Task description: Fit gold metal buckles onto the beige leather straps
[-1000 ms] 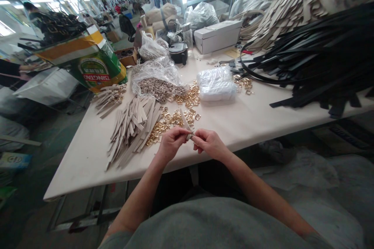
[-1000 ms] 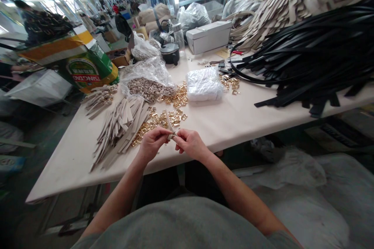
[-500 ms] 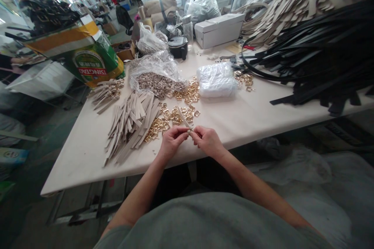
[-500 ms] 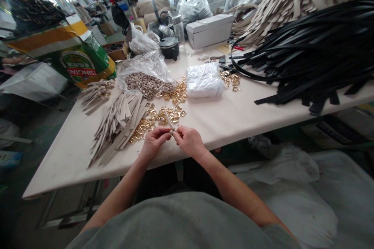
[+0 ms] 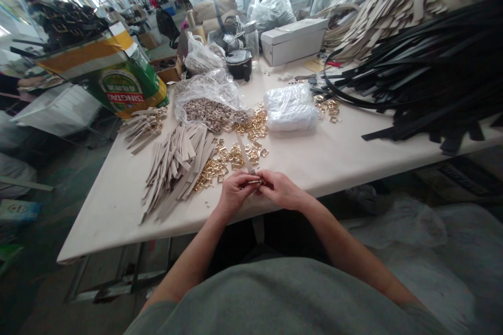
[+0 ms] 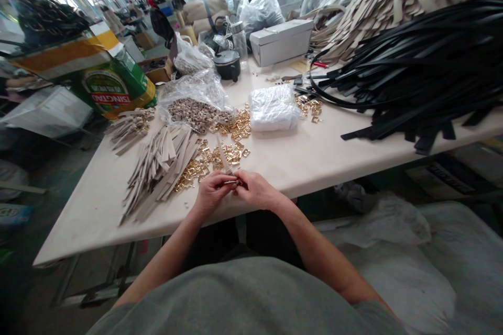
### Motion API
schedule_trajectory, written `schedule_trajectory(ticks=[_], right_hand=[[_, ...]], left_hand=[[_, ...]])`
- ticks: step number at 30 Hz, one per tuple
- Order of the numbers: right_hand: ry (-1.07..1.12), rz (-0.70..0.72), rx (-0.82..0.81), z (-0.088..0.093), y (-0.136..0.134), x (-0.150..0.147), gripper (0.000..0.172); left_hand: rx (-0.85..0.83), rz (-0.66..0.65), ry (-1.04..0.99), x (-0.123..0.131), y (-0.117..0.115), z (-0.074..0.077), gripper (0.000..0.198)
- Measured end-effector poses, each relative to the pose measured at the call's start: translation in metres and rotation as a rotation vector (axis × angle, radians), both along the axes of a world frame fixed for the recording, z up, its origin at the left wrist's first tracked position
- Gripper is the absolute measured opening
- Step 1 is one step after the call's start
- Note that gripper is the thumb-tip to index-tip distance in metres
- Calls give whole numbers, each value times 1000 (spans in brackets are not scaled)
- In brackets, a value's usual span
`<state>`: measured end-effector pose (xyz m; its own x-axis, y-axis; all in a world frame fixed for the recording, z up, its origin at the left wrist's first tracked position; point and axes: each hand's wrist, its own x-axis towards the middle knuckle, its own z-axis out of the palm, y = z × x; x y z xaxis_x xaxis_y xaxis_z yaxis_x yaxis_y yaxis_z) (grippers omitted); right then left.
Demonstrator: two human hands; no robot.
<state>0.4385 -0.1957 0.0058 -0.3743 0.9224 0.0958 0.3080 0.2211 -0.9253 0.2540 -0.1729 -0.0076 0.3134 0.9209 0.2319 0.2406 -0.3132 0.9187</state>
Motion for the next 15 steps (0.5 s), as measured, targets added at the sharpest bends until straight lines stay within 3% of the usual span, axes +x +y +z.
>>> schedule_trajectory(ticks=[2,5,8,12,15], right_hand=[[-12,0,11,1,0,0,9],[117,-54,-104,0,-1,-4,18],[203,-113,-178,-3,-2,-8,28],[188,-90,-140,-3,-4,-9,27],[186,-41,-135,-2,-5,-9,25]], left_hand=[[3,0,10,1,-1,1,11],[-34,-25,-9,0,-2,5,12],[-205,-38,-99,-4,0,12,14],[-412,30,-240,-11,9,20,33],[-520,-78,-225,-11,18,26,39]])
